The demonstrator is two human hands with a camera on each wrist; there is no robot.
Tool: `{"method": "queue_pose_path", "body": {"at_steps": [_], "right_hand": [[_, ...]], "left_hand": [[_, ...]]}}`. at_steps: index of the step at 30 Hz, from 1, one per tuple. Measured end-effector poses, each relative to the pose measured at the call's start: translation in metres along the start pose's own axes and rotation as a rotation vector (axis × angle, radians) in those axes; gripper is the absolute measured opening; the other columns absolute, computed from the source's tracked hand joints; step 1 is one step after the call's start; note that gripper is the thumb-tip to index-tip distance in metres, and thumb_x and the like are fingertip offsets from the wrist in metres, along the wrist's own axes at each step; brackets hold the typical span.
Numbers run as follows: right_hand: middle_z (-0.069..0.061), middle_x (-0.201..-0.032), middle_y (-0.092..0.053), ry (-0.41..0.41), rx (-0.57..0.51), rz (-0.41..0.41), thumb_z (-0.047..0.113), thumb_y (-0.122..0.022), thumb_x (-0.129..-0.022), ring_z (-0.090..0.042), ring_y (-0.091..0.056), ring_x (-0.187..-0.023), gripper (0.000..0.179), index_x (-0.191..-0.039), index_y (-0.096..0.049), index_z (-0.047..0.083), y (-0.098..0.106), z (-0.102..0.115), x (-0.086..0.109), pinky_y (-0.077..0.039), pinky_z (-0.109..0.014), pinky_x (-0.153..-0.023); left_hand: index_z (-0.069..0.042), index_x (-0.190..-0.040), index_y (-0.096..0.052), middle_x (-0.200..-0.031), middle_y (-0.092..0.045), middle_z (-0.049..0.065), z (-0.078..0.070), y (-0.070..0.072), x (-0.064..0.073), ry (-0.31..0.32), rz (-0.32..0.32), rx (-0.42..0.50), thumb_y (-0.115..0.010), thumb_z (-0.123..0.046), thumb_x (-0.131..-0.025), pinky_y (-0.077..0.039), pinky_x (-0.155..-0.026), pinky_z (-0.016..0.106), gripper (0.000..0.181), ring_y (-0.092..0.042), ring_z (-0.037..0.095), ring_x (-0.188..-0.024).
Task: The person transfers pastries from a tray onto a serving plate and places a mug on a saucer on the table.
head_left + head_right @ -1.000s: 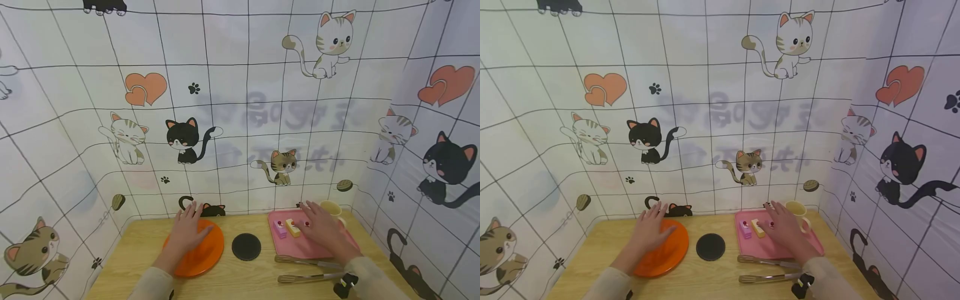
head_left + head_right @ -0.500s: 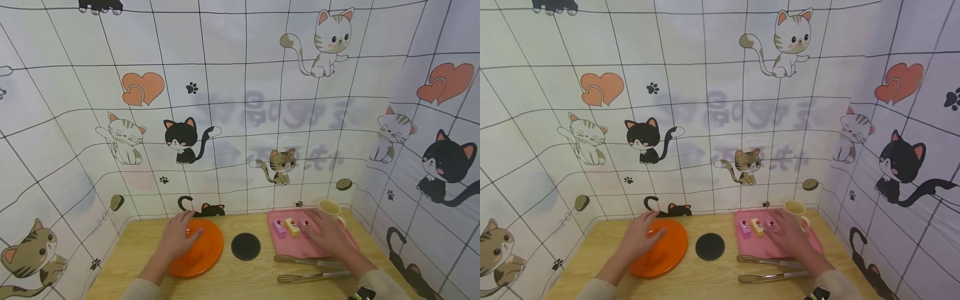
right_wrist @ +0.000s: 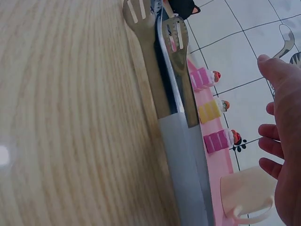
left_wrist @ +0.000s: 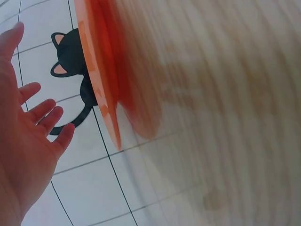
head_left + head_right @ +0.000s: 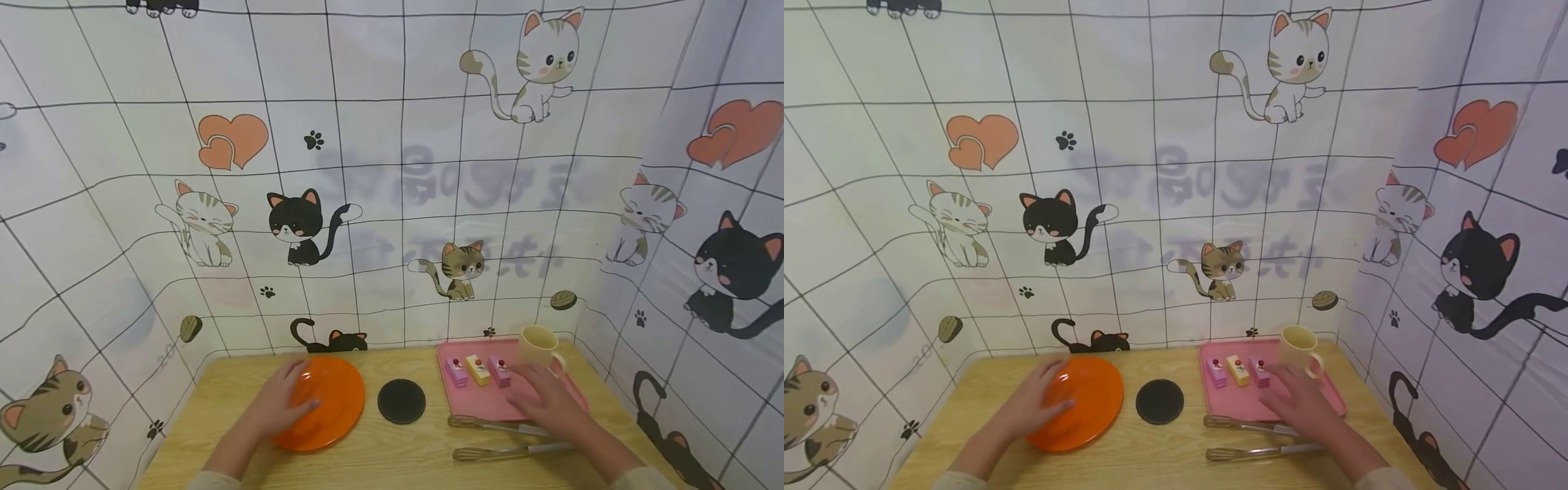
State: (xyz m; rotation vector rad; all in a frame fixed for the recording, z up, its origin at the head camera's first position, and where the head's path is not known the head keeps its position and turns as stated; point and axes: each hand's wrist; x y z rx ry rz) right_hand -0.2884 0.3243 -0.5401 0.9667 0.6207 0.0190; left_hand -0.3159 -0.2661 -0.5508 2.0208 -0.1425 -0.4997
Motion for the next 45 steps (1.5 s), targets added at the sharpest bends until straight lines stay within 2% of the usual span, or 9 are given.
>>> {"method": "queue_pose_path", "body": {"at_steps": [5,10,12,15,18,21,27,39,45], "right_hand": [[-0.013,-0.145,-0.069,-0.002,-0.050,0.025,0.023,-0.085,-0.100,-0.045,-0.059,-0.136,0.046,-0.143,-0.070,0.014,0.002,-0.005,0.011,-0.046,-0.076,-0.107],[-0.010,-0.146,-0.069,-0.001,-0.032,0.040,0.025,-0.087,-0.098,-0.044,-0.054,-0.139,0.047,-0.142,-0.071,0.019,0.004,-0.013,0.024,-0.054,-0.070,-0.103],[-0.005,-0.142,-0.071,0.021,-0.004,0.024,0.025,-0.090,-0.095,-0.036,-0.056,-0.138,0.047,-0.139,-0.073,0.020,0.005,-0.016,0.029,-0.058,-0.050,-0.106],[-0.003,-0.136,-0.074,0.047,-0.019,0.001,0.022,-0.093,-0.092,-0.021,-0.055,-0.138,0.045,-0.133,-0.075,0.019,0.005,-0.020,0.034,-0.048,-0.017,-0.108],[-0.003,-0.131,-0.075,0.052,-0.043,-0.009,0.021,-0.096,-0.089,-0.014,-0.055,-0.134,0.045,-0.129,-0.076,0.018,0.006,-0.024,0.039,-0.033,-0.003,-0.106],[0.000,-0.128,-0.075,0.041,-0.029,-0.003,0.025,-0.097,-0.087,-0.016,-0.061,-0.125,0.047,-0.128,-0.076,0.017,0.008,-0.027,0.042,-0.043,-0.010,-0.104],[0.005,-0.129,-0.073,-0.042,-0.004,0.072,0.036,-0.097,-0.086,-0.017,-0.067,-0.120,0.054,-0.131,-0.076,0.013,0.014,-0.029,0.050,-0.061,-0.039,-0.098],[0.009,-0.124,-0.069,-0.135,-0.010,0.310,0.056,-0.090,-0.088,-0.013,-0.065,-0.110,0.058,-0.129,-0.075,0.019,0.021,-0.038,0.057,-0.062,-0.039,-0.095],[0.009,-0.124,-0.066,-0.153,0.003,0.329,0.062,-0.088,-0.089,-0.015,-0.063,-0.111,0.056,-0.128,-0.075,0.024,0.022,-0.037,0.060,-0.061,-0.042,-0.095]], "left_hand": [[-0.012,-0.168,-0.046,-0.169,-0.045,0.023,0.009,0.003,0.009,0.051,0.040,0.020,-0.085,-0.060,-0.093,-0.042,-0.119,0.072,0.096,-0.048,0.051,-0.149],[-0.007,-0.166,-0.048,-0.166,-0.046,0.025,0.016,0.004,0.018,0.060,0.055,0.024,-0.087,-0.060,-0.091,-0.041,-0.120,0.072,0.100,-0.049,0.053,-0.148],[-0.005,-0.165,-0.047,-0.166,-0.046,0.027,0.019,0.003,0.022,0.060,0.064,0.024,-0.088,-0.060,-0.091,-0.041,-0.120,0.072,0.101,-0.048,0.054,-0.148],[-0.003,-0.165,-0.047,-0.167,-0.045,0.029,0.024,0.001,0.027,0.071,0.073,0.031,-0.089,-0.060,-0.089,-0.041,-0.120,0.072,0.104,-0.047,0.055,-0.149],[-0.003,-0.164,-0.048,-0.167,-0.045,0.028,0.027,-0.001,0.030,0.086,0.074,0.037,-0.090,-0.061,-0.087,-0.041,-0.120,0.072,0.105,-0.047,0.054,-0.149],[-0.003,-0.164,-0.048,-0.167,-0.045,0.026,0.029,-0.001,0.032,0.105,0.082,0.034,-0.090,-0.062,-0.087,-0.041,-0.121,0.071,0.106,-0.047,0.052,-0.150],[0.001,-0.165,-0.044,-0.170,-0.039,0.031,0.026,0.005,0.036,0.144,0.128,0.067,-0.093,-0.060,-0.084,-0.037,-0.122,0.073,0.113,-0.041,0.056,-0.153],[0.009,-0.167,-0.035,-0.175,-0.028,0.033,0.029,0.004,0.038,0.189,0.210,0.107,-0.098,-0.055,-0.079,-0.033,-0.124,0.074,0.126,-0.033,0.059,-0.156],[0.013,-0.166,-0.032,-0.175,-0.026,0.036,0.027,0.006,0.037,0.205,0.223,0.108,-0.099,-0.054,-0.077,-0.032,-0.125,0.073,0.130,-0.031,0.060,-0.157]]}}
Point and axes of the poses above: each hand's wrist, its own x-axis away from the middle knuckle, its own y-axis out of the back of the hand, z = x × y
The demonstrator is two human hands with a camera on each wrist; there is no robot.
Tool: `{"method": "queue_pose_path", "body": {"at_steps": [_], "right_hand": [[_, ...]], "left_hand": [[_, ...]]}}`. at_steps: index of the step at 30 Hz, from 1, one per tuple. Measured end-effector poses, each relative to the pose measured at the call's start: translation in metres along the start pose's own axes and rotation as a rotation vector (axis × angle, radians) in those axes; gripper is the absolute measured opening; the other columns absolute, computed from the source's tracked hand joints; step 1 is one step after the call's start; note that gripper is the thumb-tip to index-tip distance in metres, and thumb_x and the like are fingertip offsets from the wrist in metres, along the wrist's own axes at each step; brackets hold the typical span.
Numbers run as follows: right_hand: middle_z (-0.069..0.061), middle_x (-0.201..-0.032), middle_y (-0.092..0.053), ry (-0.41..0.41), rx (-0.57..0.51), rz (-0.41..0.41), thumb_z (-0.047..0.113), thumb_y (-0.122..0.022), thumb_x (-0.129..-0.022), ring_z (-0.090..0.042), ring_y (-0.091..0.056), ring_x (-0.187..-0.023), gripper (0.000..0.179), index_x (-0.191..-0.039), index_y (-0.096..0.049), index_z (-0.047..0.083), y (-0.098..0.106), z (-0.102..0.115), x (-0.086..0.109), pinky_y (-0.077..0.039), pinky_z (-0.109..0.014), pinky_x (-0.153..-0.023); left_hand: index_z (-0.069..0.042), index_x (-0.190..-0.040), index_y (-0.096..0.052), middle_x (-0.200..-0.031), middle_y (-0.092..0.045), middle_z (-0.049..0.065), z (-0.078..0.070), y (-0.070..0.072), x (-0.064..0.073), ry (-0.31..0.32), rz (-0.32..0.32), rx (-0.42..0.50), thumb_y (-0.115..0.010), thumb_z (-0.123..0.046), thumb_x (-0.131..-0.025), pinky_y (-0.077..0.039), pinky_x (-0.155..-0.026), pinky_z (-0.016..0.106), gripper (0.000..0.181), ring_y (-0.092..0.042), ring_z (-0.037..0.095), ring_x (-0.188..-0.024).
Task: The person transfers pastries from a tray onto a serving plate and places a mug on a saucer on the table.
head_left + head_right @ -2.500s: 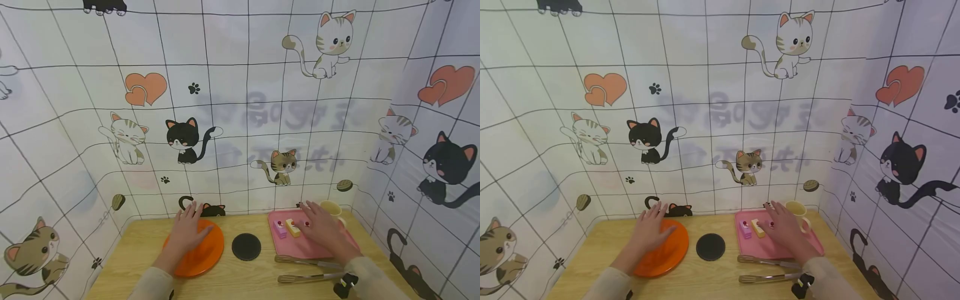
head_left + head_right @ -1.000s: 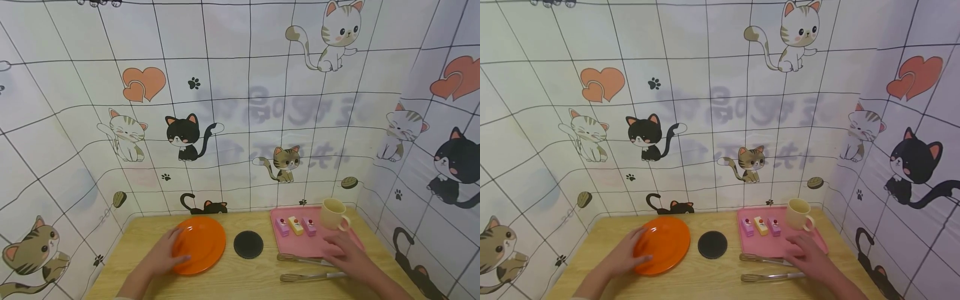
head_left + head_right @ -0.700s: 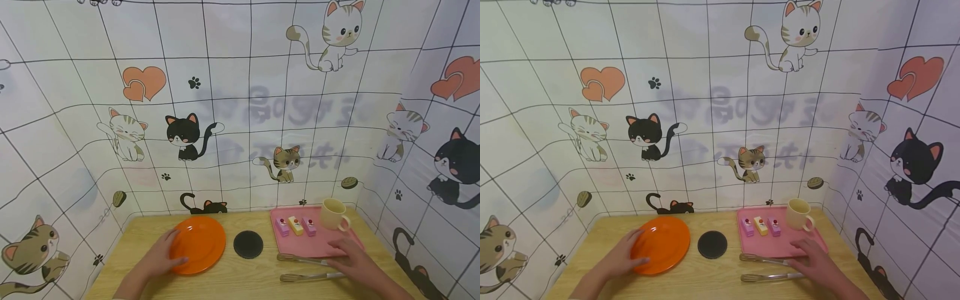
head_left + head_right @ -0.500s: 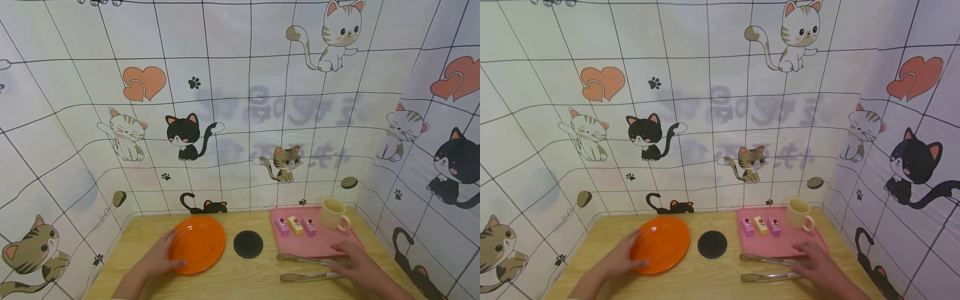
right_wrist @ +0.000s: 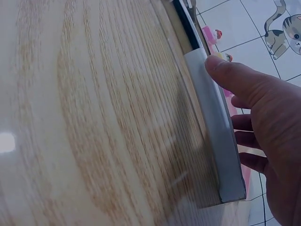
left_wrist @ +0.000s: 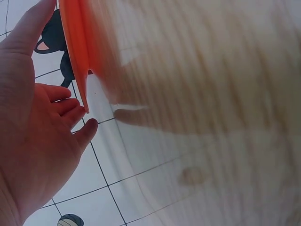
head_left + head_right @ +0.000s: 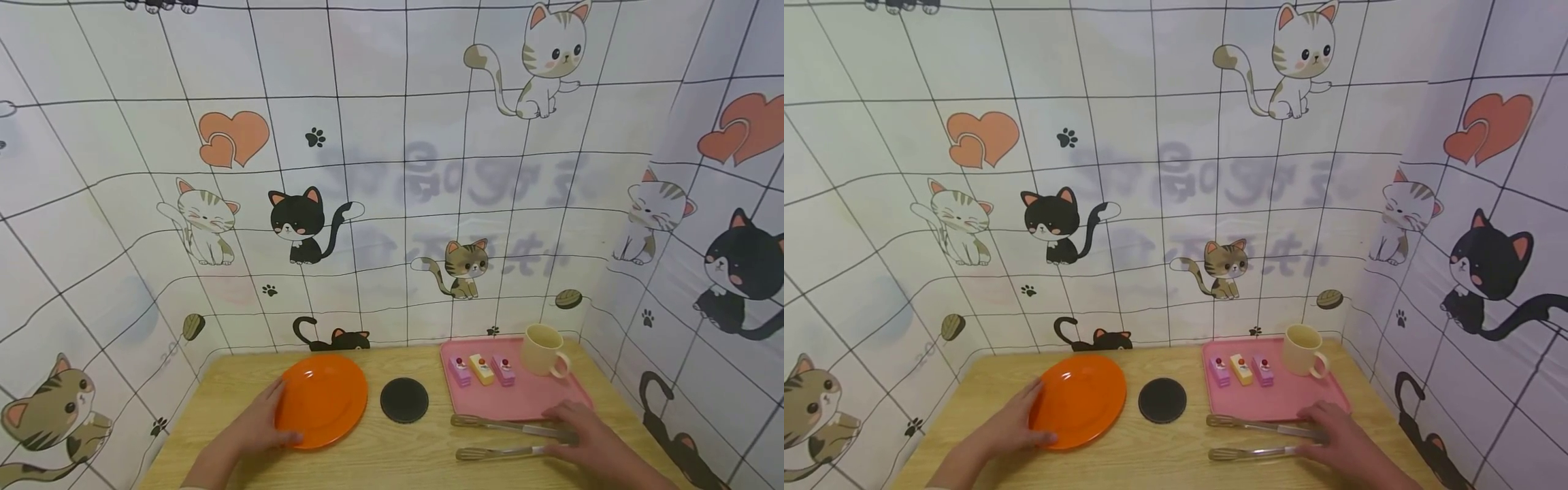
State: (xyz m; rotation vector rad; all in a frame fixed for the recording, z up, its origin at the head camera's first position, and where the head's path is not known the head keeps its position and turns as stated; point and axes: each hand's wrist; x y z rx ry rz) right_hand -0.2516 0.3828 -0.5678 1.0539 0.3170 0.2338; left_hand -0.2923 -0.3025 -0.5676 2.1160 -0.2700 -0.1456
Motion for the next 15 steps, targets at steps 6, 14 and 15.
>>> {"method": "queue_pose_path", "body": {"at_steps": [6,14,15], "right_hand": [[0.012,-0.117,-0.065,-0.029,0.000,0.033,0.063,-0.088,-0.087,-0.007,-0.057,-0.106,0.049,-0.122,-0.077,0.031,-0.0008,-0.0016,0.0011,-0.058,-0.038,-0.092],[0.010,-0.114,-0.064,-0.095,-0.040,0.102,0.055,-0.089,-0.089,-0.005,-0.055,-0.101,0.042,-0.119,-0.077,0.028,0.0003,-0.0026,-0.0029,-0.058,-0.035,-0.090],[0.011,-0.114,-0.064,-0.110,-0.043,0.109,0.056,-0.089,-0.089,-0.005,-0.055,-0.101,0.042,-0.118,-0.077,0.029,0.0000,-0.0027,-0.0037,-0.058,-0.036,-0.091]], "left_hand": [[0.016,-0.165,-0.032,-0.173,-0.027,0.038,0.0006,-0.0018,0.0000,0.001,0.007,-0.013,-0.100,-0.053,-0.076,-0.032,-0.124,0.073,0.131,-0.032,0.060,-0.156],[0.014,-0.167,-0.029,-0.176,-0.022,0.036,0.0033,-0.0018,-0.0003,0.028,0.023,-0.006,-0.100,-0.056,-0.074,-0.031,-0.125,0.074,0.136,-0.028,0.060,-0.159],[0.014,-0.167,-0.028,-0.176,-0.021,0.036,0.0029,-0.0014,0.0001,0.035,0.028,-0.003,-0.100,-0.055,-0.074,-0.030,-0.125,0.074,0.137,-0.028,0.060,-0.159]]}}
Point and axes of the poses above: each hand's wrist, its own x-axis away from the middle knuckle, its own y-axis out of the back of the hand, z = x × y
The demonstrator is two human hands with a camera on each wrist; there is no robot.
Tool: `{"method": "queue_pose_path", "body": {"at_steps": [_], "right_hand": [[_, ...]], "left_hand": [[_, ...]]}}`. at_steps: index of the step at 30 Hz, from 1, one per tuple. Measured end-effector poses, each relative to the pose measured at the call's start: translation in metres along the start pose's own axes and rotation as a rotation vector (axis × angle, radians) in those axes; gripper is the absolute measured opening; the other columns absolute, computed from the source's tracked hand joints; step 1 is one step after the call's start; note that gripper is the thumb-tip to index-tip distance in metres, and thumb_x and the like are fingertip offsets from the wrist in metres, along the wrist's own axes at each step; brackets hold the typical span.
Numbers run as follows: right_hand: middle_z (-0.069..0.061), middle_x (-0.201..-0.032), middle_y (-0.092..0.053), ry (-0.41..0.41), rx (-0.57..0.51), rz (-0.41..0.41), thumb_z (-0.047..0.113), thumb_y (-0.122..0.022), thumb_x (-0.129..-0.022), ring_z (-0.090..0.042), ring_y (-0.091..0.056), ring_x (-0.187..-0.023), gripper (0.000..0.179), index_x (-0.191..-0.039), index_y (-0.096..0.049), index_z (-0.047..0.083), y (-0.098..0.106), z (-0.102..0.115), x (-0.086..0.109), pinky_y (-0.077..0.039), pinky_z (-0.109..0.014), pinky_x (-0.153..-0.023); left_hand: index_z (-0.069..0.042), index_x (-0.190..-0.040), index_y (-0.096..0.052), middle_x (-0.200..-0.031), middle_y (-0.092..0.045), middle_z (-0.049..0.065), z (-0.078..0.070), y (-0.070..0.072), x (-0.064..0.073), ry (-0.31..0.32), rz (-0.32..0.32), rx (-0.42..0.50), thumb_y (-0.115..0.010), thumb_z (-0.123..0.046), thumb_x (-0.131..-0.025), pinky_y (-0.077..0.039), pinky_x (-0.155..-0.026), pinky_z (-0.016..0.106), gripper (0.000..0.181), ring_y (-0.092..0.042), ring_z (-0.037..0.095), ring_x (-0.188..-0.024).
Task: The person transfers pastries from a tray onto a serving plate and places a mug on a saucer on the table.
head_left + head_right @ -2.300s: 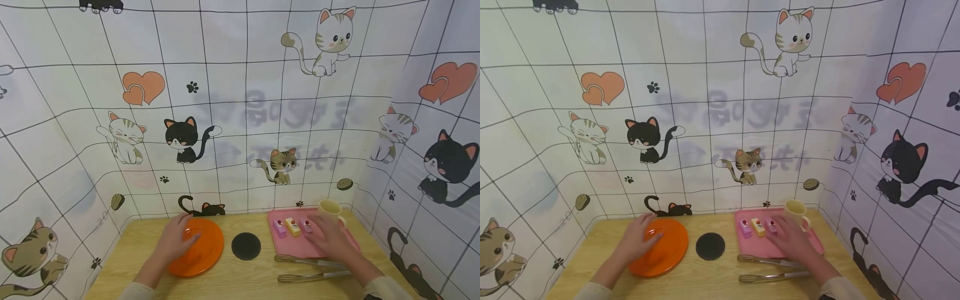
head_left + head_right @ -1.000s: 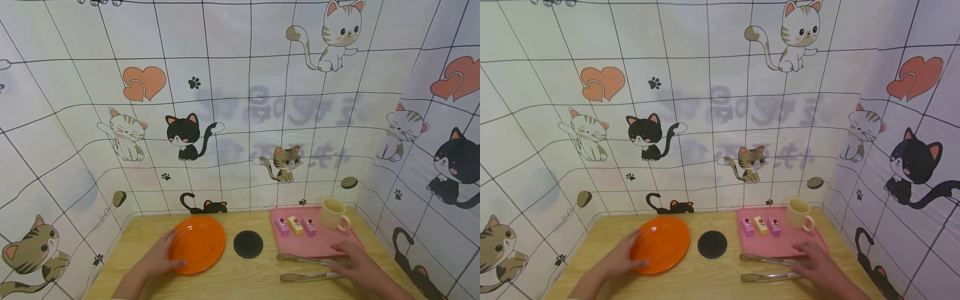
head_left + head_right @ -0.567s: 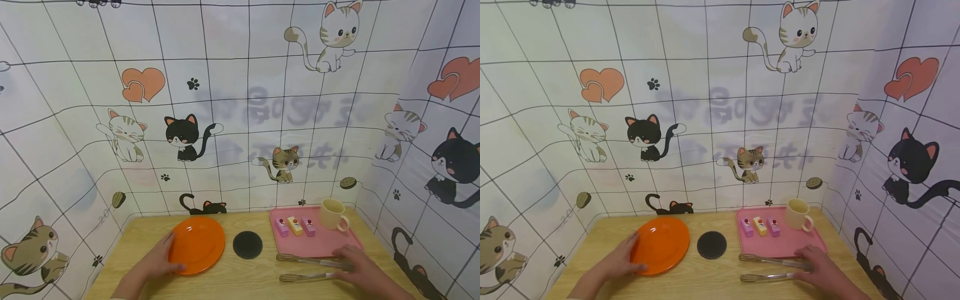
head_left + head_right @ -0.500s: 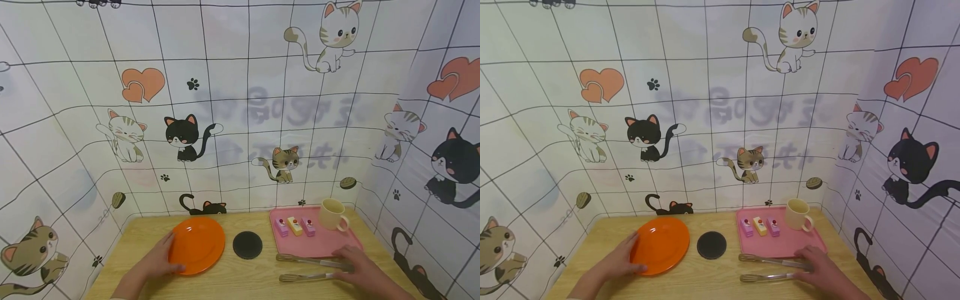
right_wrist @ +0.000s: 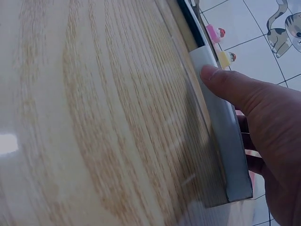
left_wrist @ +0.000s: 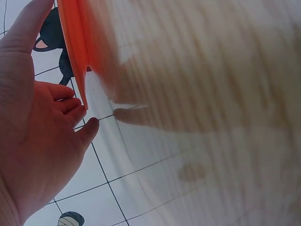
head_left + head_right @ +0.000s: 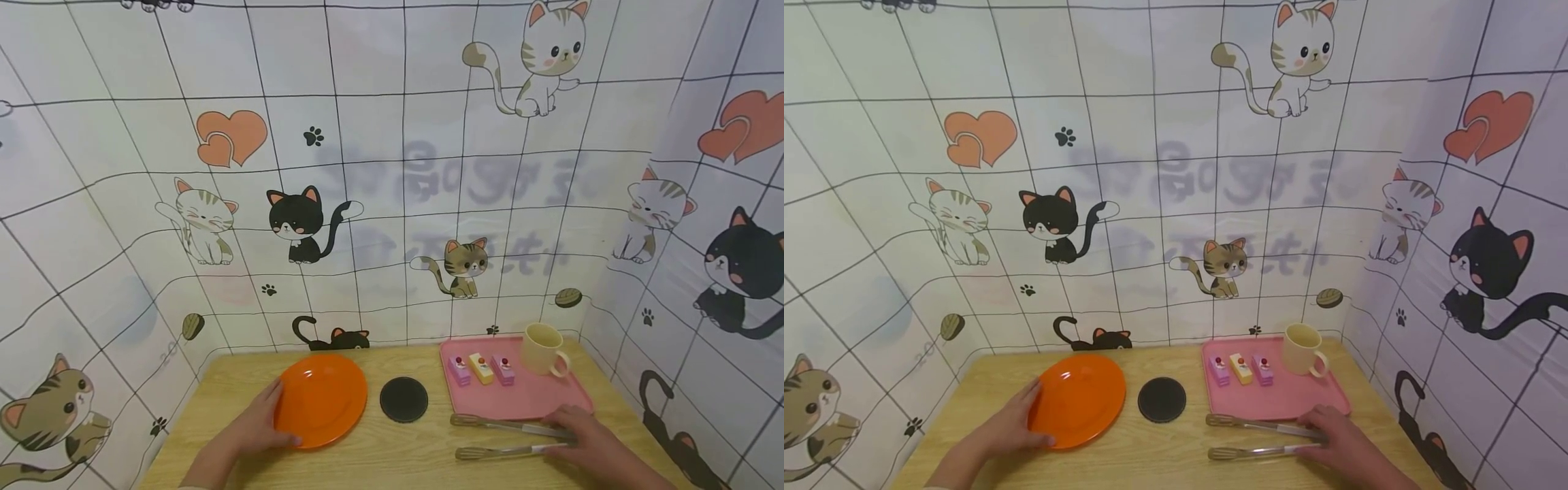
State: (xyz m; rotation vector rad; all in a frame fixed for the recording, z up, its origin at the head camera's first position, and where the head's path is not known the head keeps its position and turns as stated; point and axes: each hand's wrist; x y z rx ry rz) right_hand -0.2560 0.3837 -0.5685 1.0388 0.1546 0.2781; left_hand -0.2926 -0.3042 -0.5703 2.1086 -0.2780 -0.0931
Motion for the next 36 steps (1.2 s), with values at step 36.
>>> {"method": "queue_pose_path", "body": {"at_steps": [36], "right_hand": [[0.010,-0.107,-0.062,0.093,-0.095,0.060,0.043,-0.089,-0.093,-0.001,-0.053,-0.093,0.037,-0.121,-0.077,0.021,-0.007,-0.010,-0.002,-0.054,-0.028,-0.085]], "left_hand": [[0.015,-0.168,-0.023,-0.177,-0.015,0.037,-0.002,0.003,0.004,0.013,0.056,0.016,-0.100,-0.054,-0.075,-0.029,-0.126,0.074,0.139,-0.023,0.059,-0.161]]}}
Point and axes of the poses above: each hand's wrist, its own x-axis away from the middle knuckle, its own y-axis out of the back of the hand, z = x × y
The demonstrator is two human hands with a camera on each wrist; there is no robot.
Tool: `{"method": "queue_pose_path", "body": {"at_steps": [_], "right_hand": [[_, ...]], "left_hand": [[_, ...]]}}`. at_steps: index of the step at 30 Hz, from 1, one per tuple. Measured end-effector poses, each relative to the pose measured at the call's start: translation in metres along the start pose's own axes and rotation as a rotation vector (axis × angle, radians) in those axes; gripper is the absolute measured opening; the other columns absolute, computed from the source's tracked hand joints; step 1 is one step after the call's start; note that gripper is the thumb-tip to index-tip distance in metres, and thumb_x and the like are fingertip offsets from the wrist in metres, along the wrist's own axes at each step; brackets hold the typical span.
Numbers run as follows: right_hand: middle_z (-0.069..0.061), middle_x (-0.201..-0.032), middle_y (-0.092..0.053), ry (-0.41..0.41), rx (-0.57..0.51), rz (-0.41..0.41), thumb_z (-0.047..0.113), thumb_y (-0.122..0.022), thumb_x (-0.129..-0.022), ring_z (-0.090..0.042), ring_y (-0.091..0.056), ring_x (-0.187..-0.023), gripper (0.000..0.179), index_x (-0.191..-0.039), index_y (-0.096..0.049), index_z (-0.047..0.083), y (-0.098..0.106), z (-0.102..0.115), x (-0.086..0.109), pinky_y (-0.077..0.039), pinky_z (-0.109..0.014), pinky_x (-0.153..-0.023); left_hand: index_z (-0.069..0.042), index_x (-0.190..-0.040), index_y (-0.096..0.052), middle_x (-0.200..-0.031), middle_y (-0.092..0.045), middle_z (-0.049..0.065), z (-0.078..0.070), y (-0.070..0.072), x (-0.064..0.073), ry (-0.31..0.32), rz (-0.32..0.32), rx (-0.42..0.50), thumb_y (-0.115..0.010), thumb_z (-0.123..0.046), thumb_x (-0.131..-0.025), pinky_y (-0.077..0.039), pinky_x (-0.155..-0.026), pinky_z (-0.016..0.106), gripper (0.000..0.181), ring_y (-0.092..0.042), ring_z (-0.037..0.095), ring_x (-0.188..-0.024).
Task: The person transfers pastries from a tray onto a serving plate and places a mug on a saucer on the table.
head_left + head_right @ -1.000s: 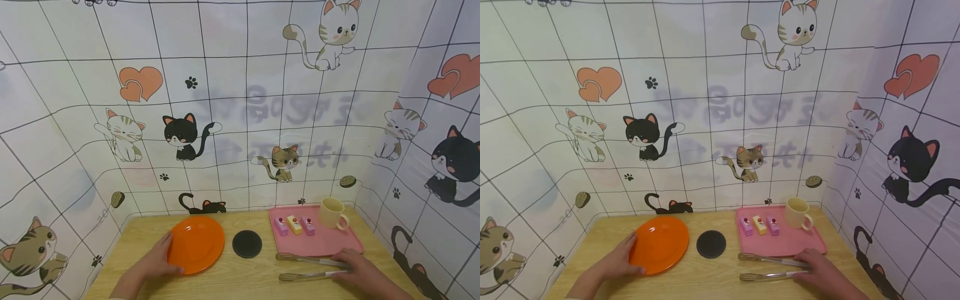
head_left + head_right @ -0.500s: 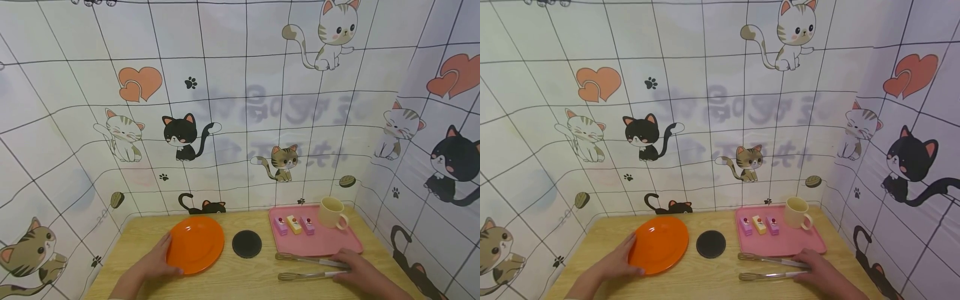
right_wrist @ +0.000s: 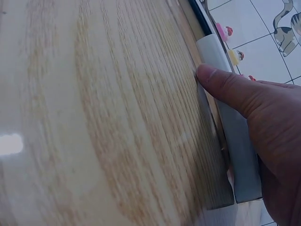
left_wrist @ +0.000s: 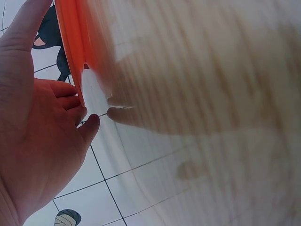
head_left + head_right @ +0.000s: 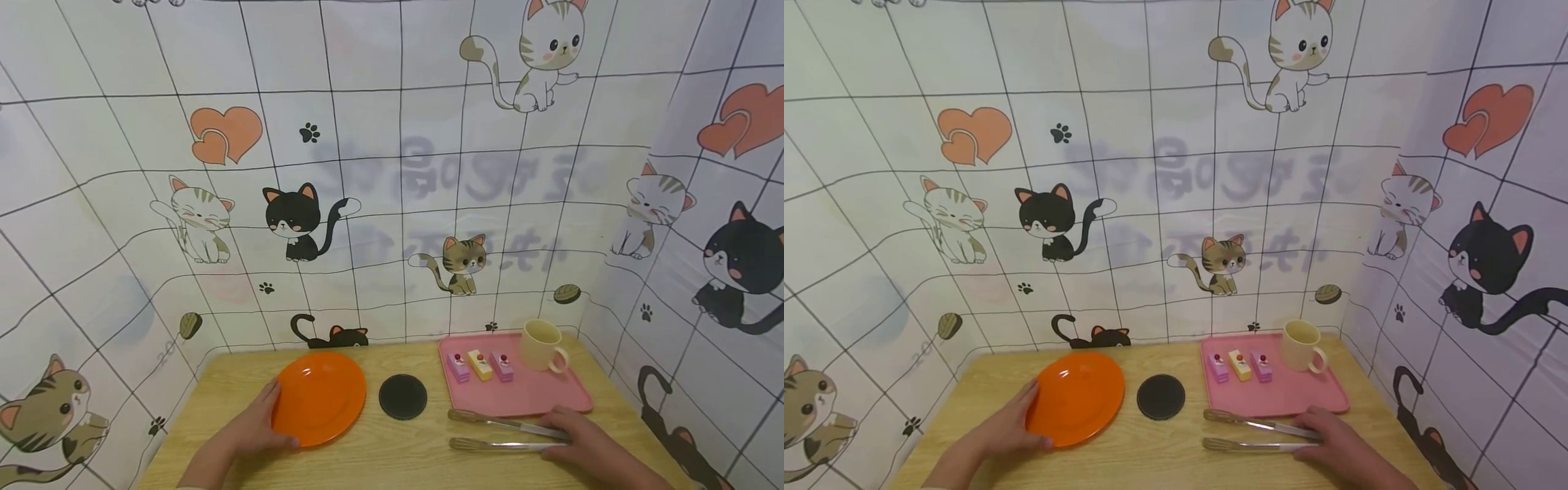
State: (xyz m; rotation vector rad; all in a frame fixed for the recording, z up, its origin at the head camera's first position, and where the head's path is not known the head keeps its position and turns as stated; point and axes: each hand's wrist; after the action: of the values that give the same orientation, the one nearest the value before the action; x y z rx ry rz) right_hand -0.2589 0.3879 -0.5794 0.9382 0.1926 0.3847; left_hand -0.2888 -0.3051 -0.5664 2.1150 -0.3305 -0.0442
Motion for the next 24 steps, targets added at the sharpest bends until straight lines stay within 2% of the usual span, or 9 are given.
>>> {"method": "queue_pose_path", "body": {"at_steps": [3,8,11,15,19,24], "right_hand": [[0.011,-0.108,-0.063,0.024,-0.009,-0.002,0.043,-0.089,-0.093,0.000,-0.055,-0.093,0.036,-0.119,-0.076,0.022,-0.001,0.000,0.000,-0.055,-0.028,-0.086],[0.009,-0.107,-0.066,0.030,-0.081,0.025,0.038,-0.090,-0.093,-0.001,-0.056,-0.092,0.033,-0.116,-0.074,0.020,-0.003,0.001,-0.001,-0.054,-0.027,-0.083],[0.008,-0.108,-0.067,0.000,-0.109,0.047,0.037,-0.090,-0.093,-0.003,-0.057,-0.093,0.035,-0.117,-0.072,0.019,-0.004,0.002,0.000,-0.053,-0.026,-0.083],[0.005,-0.109,-0.066,-0.080,-0.141,0.063,0.040,-0.088,-0.095,-0.006,-0.058,-0.095,0.037,-0.121,-0.071,0.021,-0.004,0.009,-0.001,-0.050,-0.026,-0.081],[0.002,-0.105,-0.063,-0.073,-0.167,0.015,0.041,-0.085,-0.098,-0.009,-0.056,-0.093,0.035,-0.121,-0.070,0.019,-0.005,0.017,-0.003,-0.044,-0.026,-0.076],[0.002,-0.099,-0.061,-0.056,-0.143,-0.028,0.043,-0.083,-0.099,-0.008,-0.056,-0.087,0.034,-0.118,-0.070,0.018,-0.003,0.029,-0.007,-0.046,-0.026,-0.073]], "left_hand": [[0.015,-0.168,-0.024,-0.178,-0.015,0.037,0.000,0.000,0.000,-0.002,0.000,-0.001,-0.100,-0.053,-0.075,-0.029,-0.126,0.074,0.138,-0.022,0.059,-0.161],[0.014,-0.169,-0.023,-0.178,-0.014,0.036,-0.002,0.001,0.000,0.012,0.011,0.009,-0.100,-0.052,-0.075,-0.028,-0.126,0.074,0.138,-0.021,0.059,-0.162],[0.014,-0.169,-0.023,-0.178,-0.014,0.036,-0.002,0.002,0.000,0.015,0.013,0.005,-0.100,-0.053,-0.076,-0.029,-0.126,0.074,0.138,-0.021,0.059,-0.162],[0.014,-0.169,-0.023,-0.178,-0.014,0.036,-0.002,0.002,0.000,0.013,0.011,0.002,-0.100,-0.053,-0.076,-0.029,-0.126,0.074,0.138,-0.022,0.059,-0.162],[0.014,-0.169,-0.023,-0.178,-0.014,0.035,-0.003,0.002,0.001,0.017,0.014,0.013,-0.100,-0.053,-0.075,-0.029,-0.126,0.074,0.138,-0.021,0.059,-0.162],[0.014,-0.169,-0.023,-0.178,-0.013,0.036,-0.003,0.003,0.001,0.014,0.014,0.022,-0.100,-0.052,-0.075,-0.028,-0.126,0.074,0.138,-0.021,0.059,-0.162]]}}
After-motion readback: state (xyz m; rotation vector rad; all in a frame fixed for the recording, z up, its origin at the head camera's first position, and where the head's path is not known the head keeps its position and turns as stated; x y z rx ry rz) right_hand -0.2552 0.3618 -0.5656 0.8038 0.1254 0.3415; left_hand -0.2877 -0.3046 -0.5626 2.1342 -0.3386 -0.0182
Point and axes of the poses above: each hand's wrist, its own x-axis away from the middle knuckle, its own y-axis out of the back of the hand, z = x × y
